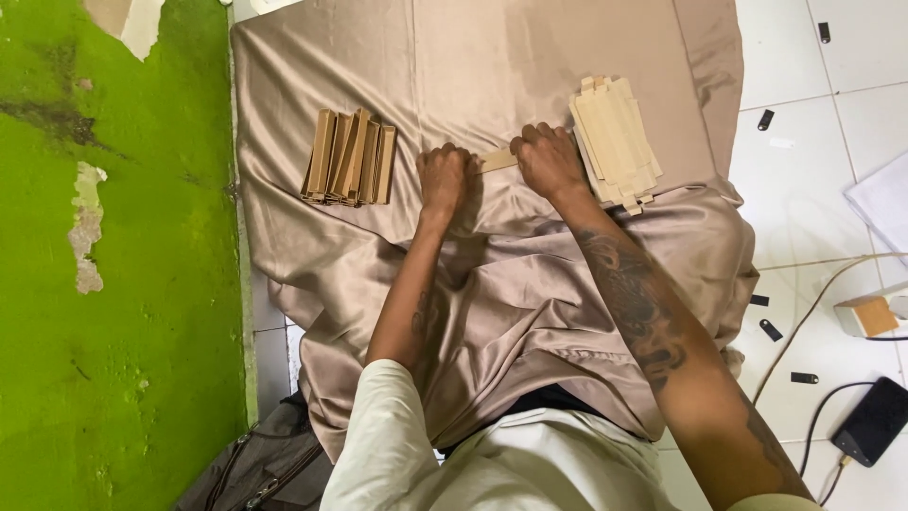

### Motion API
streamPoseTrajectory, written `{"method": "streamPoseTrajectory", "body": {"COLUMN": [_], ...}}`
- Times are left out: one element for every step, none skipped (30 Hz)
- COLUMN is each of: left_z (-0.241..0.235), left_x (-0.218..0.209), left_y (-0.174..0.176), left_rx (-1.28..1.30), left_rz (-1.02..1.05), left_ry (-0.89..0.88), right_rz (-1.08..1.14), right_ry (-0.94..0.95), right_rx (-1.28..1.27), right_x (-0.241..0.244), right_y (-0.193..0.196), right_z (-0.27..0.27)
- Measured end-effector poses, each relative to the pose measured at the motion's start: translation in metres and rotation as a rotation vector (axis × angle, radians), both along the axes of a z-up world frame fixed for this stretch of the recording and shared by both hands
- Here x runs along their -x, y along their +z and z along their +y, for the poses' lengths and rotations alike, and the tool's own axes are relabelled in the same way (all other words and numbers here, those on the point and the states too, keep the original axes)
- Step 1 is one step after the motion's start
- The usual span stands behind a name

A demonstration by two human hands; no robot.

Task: The person sits on the floor and assembles small, flat wooden pieces by hand. They pick up individual pieces from a pile on the right, fit them together, and place the assembled units onto a pile on the left.

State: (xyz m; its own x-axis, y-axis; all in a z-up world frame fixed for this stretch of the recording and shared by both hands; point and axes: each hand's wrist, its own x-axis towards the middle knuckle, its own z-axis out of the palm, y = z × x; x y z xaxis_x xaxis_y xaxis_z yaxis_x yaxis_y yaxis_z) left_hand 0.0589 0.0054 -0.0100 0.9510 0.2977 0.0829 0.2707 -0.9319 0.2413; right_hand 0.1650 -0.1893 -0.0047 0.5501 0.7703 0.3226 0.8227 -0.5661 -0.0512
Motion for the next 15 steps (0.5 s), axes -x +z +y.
{"method": "streamPoseTrajectory", "body": {"left_z": [0.005, 0.011, 0.016, 0.016, 0.018, 0.019, 0.019, 0.019, 0.02, 0.017, 0.013, 0.01, 0.008, 0.006, 0.005], "left_x": [-0.003, -0.007, -0.01, -0.011, -0.009, -0.007, -0.006, -0.004, -0.002, -0.001, 0.001, 0.002, 0.005, 0.007, 0.01], "left_y": [-0.014, -0.027, -0.041, -0.038, -0.035, -0.032, -0.032, -0.031, -0.03, -0.019, -0.009, 0.002, 0.006, 0.01, 0.014], "left_rx": [0.0, 0.057, 0.116, 0.116, 0.127, 0.137, 0.134, 0.072, 0.009, 0.007, 0.007, 0.008, 0.007, 0.011, 0.016], "left_rz": [-0.002, -0.041, -0.081, -0.081, -0.069, -0.057, -0.06, -0.009, 0.042, 0.04, 0.043, 0.047, 0.047, 0.015, -0.016], "left_ry": [-0.004, 0.001, 0.008, 0.004, -0.016, -0.036, -0.035, -0.054, -0.07, -0.068, -0.127, -0.186, -0.188, -0.182, -0.173], "right_rz": [-0.002, 0.049, 0.101, 0.1, 0.124, 0.148, 0.145, 0.156, 0.168, 0.166, 0.178, 0.191, 0.191, 0.206, 0.221], "right_ry": [-0.004, 0.008, 0.022, 0.018, 0.029, 0.039, 0.041, 0.048, 0.056, 0.058, 0.08, 0.103, 0.101, 0.101, 0.103], "right_rx": [0.0, 0.003, 0.006, 0.007, 0.001, -0.005, -0.007, 0.013, 0.034, 0.031, 0.054, 0.076, 0.076, 0.074, 0.073], "right_x": [0.002, 0.004, 0.006, 0.004, 0.003, 0.002, 0.001, -0.001, -0.002, -0.003, -0.003, -0.003, 0.002, 0.006, 0.011], "right_y": [0.002, 0.004, 0.005, 0.006, 0.005, 0.005, 0.004, 0.003, 0.002, 0.003, 0.004, 0.004, 0.012, 0.02, 0.028], "right_z": [-0.002, -0.003, -0.005, -0.007, -0.007, -0.007, -0.006, -0.005, -0.004, -0.003, -0.003, -0.003, -0.004, -0.006, -0.007]}}
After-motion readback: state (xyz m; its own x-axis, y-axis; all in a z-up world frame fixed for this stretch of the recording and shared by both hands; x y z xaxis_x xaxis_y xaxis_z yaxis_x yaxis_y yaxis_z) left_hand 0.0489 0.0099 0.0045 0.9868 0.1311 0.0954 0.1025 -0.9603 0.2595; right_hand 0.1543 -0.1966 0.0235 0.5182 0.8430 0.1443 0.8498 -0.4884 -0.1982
